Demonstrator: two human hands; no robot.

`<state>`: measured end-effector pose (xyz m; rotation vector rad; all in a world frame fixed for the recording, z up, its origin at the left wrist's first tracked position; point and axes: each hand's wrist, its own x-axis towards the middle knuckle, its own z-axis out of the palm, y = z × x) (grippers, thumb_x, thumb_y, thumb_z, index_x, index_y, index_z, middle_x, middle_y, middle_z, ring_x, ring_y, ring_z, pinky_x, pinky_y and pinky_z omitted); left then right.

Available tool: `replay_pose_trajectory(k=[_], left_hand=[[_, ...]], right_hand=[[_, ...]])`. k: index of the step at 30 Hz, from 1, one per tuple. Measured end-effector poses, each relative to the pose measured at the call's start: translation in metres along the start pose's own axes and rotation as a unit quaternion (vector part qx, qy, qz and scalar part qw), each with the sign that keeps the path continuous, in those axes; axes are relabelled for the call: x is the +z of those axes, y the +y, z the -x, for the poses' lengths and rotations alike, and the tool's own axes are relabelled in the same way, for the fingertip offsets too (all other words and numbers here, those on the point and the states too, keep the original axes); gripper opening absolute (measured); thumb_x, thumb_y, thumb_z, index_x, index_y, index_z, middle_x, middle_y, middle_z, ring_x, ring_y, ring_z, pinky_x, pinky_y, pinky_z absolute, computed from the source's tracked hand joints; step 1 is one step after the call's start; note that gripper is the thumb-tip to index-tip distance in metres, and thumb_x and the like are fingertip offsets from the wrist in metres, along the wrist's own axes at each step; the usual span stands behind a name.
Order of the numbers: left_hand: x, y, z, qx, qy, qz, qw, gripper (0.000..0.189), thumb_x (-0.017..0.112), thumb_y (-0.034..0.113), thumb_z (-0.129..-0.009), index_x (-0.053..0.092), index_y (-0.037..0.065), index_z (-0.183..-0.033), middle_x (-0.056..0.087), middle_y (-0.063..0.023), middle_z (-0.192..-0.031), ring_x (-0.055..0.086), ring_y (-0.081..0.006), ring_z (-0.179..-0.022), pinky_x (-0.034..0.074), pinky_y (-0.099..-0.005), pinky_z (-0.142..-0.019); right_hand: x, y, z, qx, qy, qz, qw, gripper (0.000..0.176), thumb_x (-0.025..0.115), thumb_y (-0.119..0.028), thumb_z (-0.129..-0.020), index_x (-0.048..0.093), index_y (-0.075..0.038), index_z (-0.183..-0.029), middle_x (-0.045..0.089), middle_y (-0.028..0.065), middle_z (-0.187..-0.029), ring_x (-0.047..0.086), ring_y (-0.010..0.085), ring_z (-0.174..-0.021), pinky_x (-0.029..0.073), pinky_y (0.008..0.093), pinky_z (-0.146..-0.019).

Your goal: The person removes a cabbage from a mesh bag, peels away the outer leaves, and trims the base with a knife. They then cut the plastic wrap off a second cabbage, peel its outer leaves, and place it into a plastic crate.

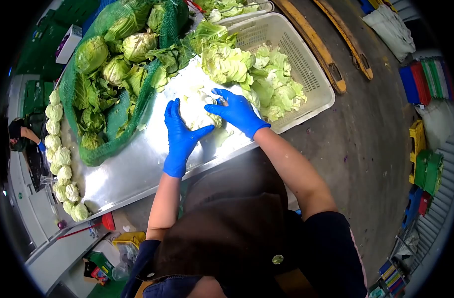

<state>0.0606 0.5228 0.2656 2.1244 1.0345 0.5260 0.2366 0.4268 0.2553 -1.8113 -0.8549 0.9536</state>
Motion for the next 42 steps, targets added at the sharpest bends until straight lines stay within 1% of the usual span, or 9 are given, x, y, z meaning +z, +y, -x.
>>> replay_pose_trajectory(k=[5, 9, 15, 23, 27, 30, 34, 39, 42], left_hand=[[0.011, 0.01, -0.01, 0.019, 0.006, -0.038, 0.999, 0.111, 0.092, 0.038, -0.054, 0.034, -0.007, -0.138, 0.04, -0.0281, -0.135, 0.043, -0.0427, -0.124, 0.038, -0.0455, -0.104], [0.013, 0.015, -0.015, 0.027, 0.011, -0.029, 0.999, 0.106, 0.092, 0.035, -0.054, 0.037, -0.007, -0.134, 0.045, -0.0262, -0.129, 0.046, -0.0416, -0.119, 0.041, -0.0461, -0.099], [0.011, 0.016, -0.015, 0.042, 0.006, -0.021, 0.999, 0.103, 0.092, 0.032, -0.055, 0.038, -0.006, -0.134, 0.048, -0.0228, -0.122, 0.05, -0.0397, -0.111, 0.043, -0.0464, -0.092], [0.02, 0.008, 0.026, 0.067, 0.03, -0.035, 0.997, 0.108, 0.089, 0.031, -0.061, 0.028, -0.001, -0.144, 0.032, -0.0253, -0.145, 0.033, -0.0414, -0.134, 0.03, -0.0459, -0.111], [0.015, -0.003, 0.033, 0.054, 0.06, 0.044, 0.996, 0.106, 0.089, 0.022, -0.062, 0.028, 0.001, -0.145, 0.034, -0.0202, -0.144, 0.035, -0.0348, -0.134, 0.03, -0.043, -0.112], [0.014, -0.029, 0.044, -0.017, 0.095, 0.177, 0.98, 0.102, 0.086, 0.015, -0.066, 0.026, 0.002, -0.147, 0.034, -0.0173, -0.144, 0.035, -0.0306, -0.134, 0.031, -0.0421, -0.112], [0.006, -0.037, 0.04, -0.212, 0.131, 0.463, 0.85, 0.078, 0.07, -0.006, -0.076, 0.035, 0.002, -0.145, 0.042, -0.015, -0.141, 0.045, -0.0266, -0.127, 0.039, -0.0378, -0.107], [-0.008, -0.018, 0.041, -0.153, 0.134, 0.429, 0.88, 0.084, 0.074, -0.006, -0.072, 0.034, 0.003, -0.145, 0.042, -0.0136, -0.142, 0.046, -0.0254, -0.126, 0.041, -0.0375, -0.105], [-0.013, 0.007, 0.034, -0.115, 0.137, 0.366, 0.913, 0.096, 0.082, -0.006, -0.064, 0.032, 0.003, -0.146, 0.044, -0.0137, -0.14, 0.047, -0.0251, -0.125, 0.042, -0.0372, -0.105]], right_hand=[[-0.005, -0.015, 0.023, -0.082, 0.049, 0.362, 0.927, 0.063, 0.054, -0.048, -0.093, 0.038, -0.018, -0.147, 0.069, 0.014, -0.088, 0.066, 0.0316, -0.07, 0.051, 0.041, -0.057], [0.007, -0.005, 0.043, -0.157, 0.055, 0.415, 0.894, 0.06, 0.05, -0.041, -0.096, 0.034, -0.018, -0.149, 0.064, 0.0117, -0.074, 0.061, 0.027, -0.055, 0.047, 0.0394, -0.049], [0.01, -0.009, 0.03, -0.149, 0.048, 0.349, 0.924, 0.056, 0.051, -0.038, -0.096, 0.038, -0.016, -0.147, 0.067, 0.0119, -0.074, 0.064, 0.0274, -0.06, 0.048, 0.0389, -0.051], [-0.036, -0.02, -0.034, 0.035, -0.008, 0.299, 0.954, 0.058, 0.043, -0.058, -0.094, 0.071, -0.007, -0.086, 0.069, 0.0196, -0.088, 0.065, 0.0385, -0.084, 0.051, 0.0461, -0.076], [-0.017, -0.007, -0.022, -0.102, 0.119, 0.273, 0.949, 0.047, 0.057, -0.054, -0.086, 0.07, -0.009, -0.081, 0.068, 0.0172, -0.082, 0.066, 0.0369, -0.079, 0.053, 0.0464, -0.071], [-0.019, 0.006, -0.035, -0.02, 0.139, 0.231, 0.963, 0.033, 0.062, -0.041, -0.081, 0.069, -0.008, -0.084, 0.068, 0.0181, -0.082, 0.066, 0.037, -0.08, 0.053, 0.0461, -0.071], [-0.025, 0.041, -0.027, -0.02, 0.207, 0.186, 0.96, 0.035, 0.064, -0.043, -0.082, 0.07, -0.009, -0.09, 0.069, 0.0177, -0.085, 0.066, 0.0369, -0.082, 0.053, 0.0448, -0.073], [-0.091, 0.062, -0.037, -0.046, 0.317, 0.285, 0.903, 0.032, 0.065, -0.038, -0.086, 0.069, -0.006, -0.089, 0.068, 0.0166, -0.08, 0.067, 0.0337, -0.072, 0.053, 0.0433, -0.065], [-0.066, -0.01, -0.015, -0.04, 0.167, 0.257, 0.951, 0.042, 0.069, -0.043, -0.083, 0.068, -0.007, -0.105, 0.069, 0.0151, -0.08, 0.067, 0.0321, -0.071, 0.053, 0.0415, -0.066]])
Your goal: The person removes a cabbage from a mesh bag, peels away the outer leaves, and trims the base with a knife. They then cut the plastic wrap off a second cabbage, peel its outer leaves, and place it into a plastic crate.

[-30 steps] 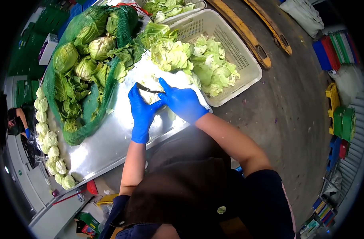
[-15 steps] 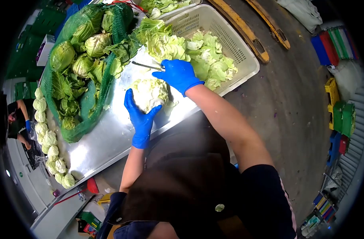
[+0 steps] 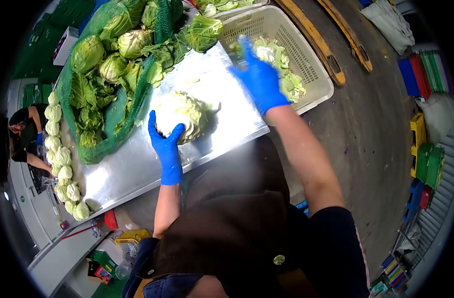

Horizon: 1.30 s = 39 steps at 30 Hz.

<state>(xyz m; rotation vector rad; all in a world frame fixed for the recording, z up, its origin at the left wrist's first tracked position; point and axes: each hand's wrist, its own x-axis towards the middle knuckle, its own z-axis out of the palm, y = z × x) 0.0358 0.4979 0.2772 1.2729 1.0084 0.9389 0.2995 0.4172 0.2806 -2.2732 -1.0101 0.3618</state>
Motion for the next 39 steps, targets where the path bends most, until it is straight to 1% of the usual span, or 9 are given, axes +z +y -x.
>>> replay_pose_trajectory(k=[5, 9, 15, 19, 24, 29, 35, 37, 39], left_hand=[[0.015, 0.005, -0.003, 0.01, -0.049, -0.013, 0.999, 0.1, 0.085, -0.002, -0.062, 0.031, 0.003, -0.146, 0.044, -0.0154, -0.138, 0.051, -0.0244, -0.121, 0.046, -0.036, -0.101], [0.013, 0.002, -0.004, 0.02, -0.062, -0.075, 0.995, 0.1, 0.088, 0.003, -0.06, 0.034, 0.002, -0.144, 0.046, -0.0156, -0.136, 0.051, -0.0255, -0.121, 0.045, -0.0363, -0.102], [0.009, -0.007, -0.015, -0.092, -0.007, 0.006, 0.996, 0.09, 0.084, 0.001, -0.066, 0.036, 0.001, -0.143, 0.047, -0.0168, -0.137, 0.05, -0.0261, -0.122, 0.043, -0.0368, -0.103], [0.002, -0.002, -0.025, -0.121, 0.005, 0.055, 0.991, 0.081, 0.078, -0.002, -0.072, 0.038, 0.001, -0.143, 0.047, -0.0158, -0.138, 0.053, -0.0245, -0.118, 0.046, -0.0351, -0.099], [0.001, -0.005, -0.031, -0.105, 0.004, 0.066, 0.992, 0.075, 0.074, -0.001, -0.077, 0.038, 0.001, -0.143, 0.047, -0.0149, -0.138, 0.055, -0.0233, -0.115, 0.047, -0.0336, -0.097], [0.001, -0.006, -0.034, -0.106, -0.009, 0.052, 0.993, 0.067, 0.069, 0.002, -0.083, 0.038, 0.001, -0.143, 0.048, -0.0158, -0.137, 0.053, -0.0245, -0.119, 0.047, -0.0358, -0.098], [-0.026, -0.026, -0.042, -0.295, -0.016, 0.347, 0.89, 0.062, 0.046, 0.049, -0.098, 0.038, 0.01, -0.145, 0.043, -0.0125, -0.146, 0.045, -0.0345, -0.131, 0.036, -0.0521, -0.109], [-0.023, -0.018, -0.042, -0.303, -0.005, 0.375, 0.876, 0.066, 0.044, 0.054, -0.097, 0.036, 0.011, -0.147, 0.038, -0.0135, -0.15, 0.039, -0.0357, -0.135, 0.03, -0.0535, -0.112], [-0.018, -0.011, -0.043, -0.313, 0.0, 0.416, 0.854, 0.066, 0.045, 0.053, -0.096, 0.037, 0.011, -0.146, 0.039, -0.0128, -0.15, 0.041, -0.0355, -0.134, 0.031, -0.0531, -0.112]], right_hand=[[0.014, -0.07, 0.026, -0.286, -0.167, -0.158, 0.93, 0.042, 0.069, -0.045, -0.08, 0.068, -0.02, -0.114, 0.069, 0.012, -0.083, 0.067, 0.0306, -0.075, 0.053, 0.0392, -0.069], [0.004, -0.051, 0.017, -0.268, -0.247, -0.098, 0.926, 0.028, 0.07, -0.034, -0.081, 0.068, -0.012, -0.097, 0.066, 0.0133, -0.079, 0.066, 0.032, -0.074, 0.051, 0.0367, -0.069], [0.014, -0.017, 0.015, -0.136, -0.154, -0.268, 0.941, 0.006, 0.065, -0.003, -0.078, 0.061, -0.003, -0.084, 0.056, -0.0001, -0.071, 0.05, 0.0039, -0.069, 0.047, 0.0241, -0.065], [0.004, -0.004, -0.001, -0.051, -0.068, -0.179, 0.98, 0.018, 0.065, -0.01, -0.078, 0.066, -0.005, -0.096, 0.063, 0.0142, -0.067, 0.064, 0.0209, -0.063, 0.051, 0.0329, -0.064], [-0.002, -0.05, 0.007, -0.138, -0.139, -0.198, 0.96, 0.059, 0.079, -0.027, -0.078, 0.056, -0.017, -0.132, 0.065, 0.0062, -0.113, 0.062, 0.0158, -0.091, 0.052, 0.0292, -0.079], [0.027, -0.057, 0.013, -0.157, -0.162, -0.289, 0.93, 0.032, 0.073, -0.015, -0.08, 0.062, -0.007, -0.109, 0.064, 0.0038, -0.099, 0.059, 0.0123, -0.083, 0.05, 0.0297, -0.076], [0.009, 0.002, -0.01, -0.058, -0.132, -0.216, 0.966, 0.018, 0.066, -0.006, -0.077, 0.064, -0.004, -0.095, 0.067, 0.0036, -0.088, 0.06, 0.0126, -0.082, 0.05, 0.0294, -0.076], [-0.009, -0.008, -0.012, -0.029, -0.154, -0.017, 0.988, 0.028, 0.066, -0.002, -0.078, 0.065, -0.005, -0.106, 0.068, 0.0062, -0.102, 0.064, 0.0184, -0.097, 0.051, 0.0337, -0.082], [-0.003, -0.029, -0.004, -0.117, -0.138, -0.285, 0.941, 0.047, 0.064, 0.003, -0.077, 0.061, -0.01, -0.123, 0.062, 0.0076, -0.124, 0.06, 0.021, -0.114, 0.05, 0.0366, -0.09]])
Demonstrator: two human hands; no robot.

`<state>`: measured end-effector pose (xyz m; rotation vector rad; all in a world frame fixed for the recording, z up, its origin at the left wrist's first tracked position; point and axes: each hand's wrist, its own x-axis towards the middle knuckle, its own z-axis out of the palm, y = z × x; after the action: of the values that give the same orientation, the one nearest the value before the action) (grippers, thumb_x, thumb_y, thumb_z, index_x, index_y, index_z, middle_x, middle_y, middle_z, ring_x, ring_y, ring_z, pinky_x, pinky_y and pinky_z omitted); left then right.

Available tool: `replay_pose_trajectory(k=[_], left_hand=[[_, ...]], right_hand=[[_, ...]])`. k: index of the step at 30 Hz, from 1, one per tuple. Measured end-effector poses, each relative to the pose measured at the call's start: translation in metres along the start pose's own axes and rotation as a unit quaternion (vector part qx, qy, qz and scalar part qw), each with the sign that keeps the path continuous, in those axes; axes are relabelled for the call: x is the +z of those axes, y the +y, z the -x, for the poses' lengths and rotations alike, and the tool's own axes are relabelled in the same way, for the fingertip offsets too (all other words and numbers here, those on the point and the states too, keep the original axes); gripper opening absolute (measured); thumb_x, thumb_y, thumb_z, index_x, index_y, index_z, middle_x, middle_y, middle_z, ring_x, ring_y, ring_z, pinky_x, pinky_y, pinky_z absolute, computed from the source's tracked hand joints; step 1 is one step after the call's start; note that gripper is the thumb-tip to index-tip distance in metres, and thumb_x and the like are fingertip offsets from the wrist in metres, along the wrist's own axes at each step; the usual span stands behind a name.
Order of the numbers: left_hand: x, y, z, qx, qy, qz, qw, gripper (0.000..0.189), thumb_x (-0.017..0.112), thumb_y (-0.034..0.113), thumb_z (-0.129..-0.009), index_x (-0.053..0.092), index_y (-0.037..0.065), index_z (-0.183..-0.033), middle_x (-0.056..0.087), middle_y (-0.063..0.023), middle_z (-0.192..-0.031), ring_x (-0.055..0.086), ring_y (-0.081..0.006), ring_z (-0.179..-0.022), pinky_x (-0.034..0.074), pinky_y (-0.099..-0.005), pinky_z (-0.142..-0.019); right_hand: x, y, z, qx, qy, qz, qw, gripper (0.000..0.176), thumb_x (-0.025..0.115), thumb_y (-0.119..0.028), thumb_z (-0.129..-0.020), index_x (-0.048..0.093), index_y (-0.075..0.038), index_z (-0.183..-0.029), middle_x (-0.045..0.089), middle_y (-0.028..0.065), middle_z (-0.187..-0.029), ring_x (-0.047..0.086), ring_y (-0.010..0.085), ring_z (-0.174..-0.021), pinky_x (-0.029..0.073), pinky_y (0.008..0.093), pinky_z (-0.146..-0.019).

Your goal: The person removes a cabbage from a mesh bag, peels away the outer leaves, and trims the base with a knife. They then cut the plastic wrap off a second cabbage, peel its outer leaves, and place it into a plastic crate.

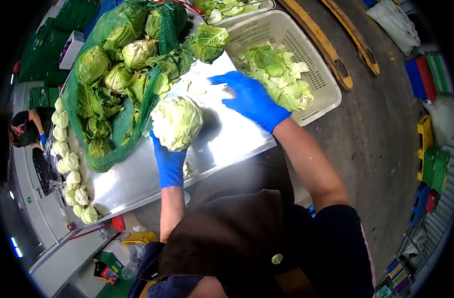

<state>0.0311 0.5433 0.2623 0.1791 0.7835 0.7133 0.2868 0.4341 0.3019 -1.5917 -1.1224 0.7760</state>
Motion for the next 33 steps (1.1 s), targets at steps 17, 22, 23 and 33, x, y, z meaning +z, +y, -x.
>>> replay_pose_trajectory(k=[17, 22, 23, 33], left_hand=[[-0.001, 0.004, -0.004, -0.038, -0.135, 0.028, 0.99, 0.072, 0.029, 0.057, -0.096, 0.022, 0.012, -0.151, 0.025, -0.0174, -0.155, 0.021, -0.0488, -0.141, 0.014, -0.0683, -0.111], [-0.003, -0.009, -0.011, 0.19, -0.172, -0.732, 0.631, 0.066, 0.042, 0.05, -0.097, 0.024, 0.015, -0.151, 0.033, -0.0122, -0.152, 0.03, -0.033, -0.14, 0.02, -0.055, -0.116], [-0.009, -0.009, -0.011, 0.202, -0.164, -0.771, 0.581, 0.067, 0.046, 0.048, -0.096, 0.025, 0.016, -0.151, 0.034, -0.011, -0.152, 0.033, -0.0301, -0.139, 0.022, -0.0516, -0.116], [-0.041, 0.007, 0.002, 0.411, 0.096, -0.716, 0.557, 0.077, 0.047, 0.061, -0.091, 0.034, 0.011, -0.148, 0.037, -0.0124, -0.15, 0.033, -0.0337, -0.137, 0.018, -0.0494, -0.117]], right_hand=[[0.003, 0.031, -0.002, 0.041, 0.111, 0.159, 0.98, 0.034, 0.071, -0.02, -0.081, 0.065, -0.009, -0.113, 0.067, 0.0131, -0.103, 0.066, 0.0281, -0.084, 0.053, 0.0369, -0.075], [0.044, -0.05, 0.001, 0.245, -0.107, -0.306, 0.914, 0.064, 0.072, -0.038, -0.087, 0.05, -0.003, -0.135, 0.064, 0.0021, -0.086, 0.057, 0.006, -0.071, 0.046, 0.0226, -0.056], [0.042, -0.054, 0.002, 0.252, -0.132, -0.335, 0.898, 0.064, 0.073, -0.037, -0.086, 0.049, -0.004, -0.137, 0.063, 0.0005, -0.084, 0.056, 0.0048, -0.069, 0.045, 0.0216, -0.055], [0.07, -0.056, 0.004, 0.124, -0.131, -0.295, 0.938, 0.068, 0.074, -0.014, -0.084, 0.043, -0.011, -0.145, 0.059, 0.0054, -0.131, 0.052, 0.0041, -0.08, 0.043, 0.0206, -0.065]])
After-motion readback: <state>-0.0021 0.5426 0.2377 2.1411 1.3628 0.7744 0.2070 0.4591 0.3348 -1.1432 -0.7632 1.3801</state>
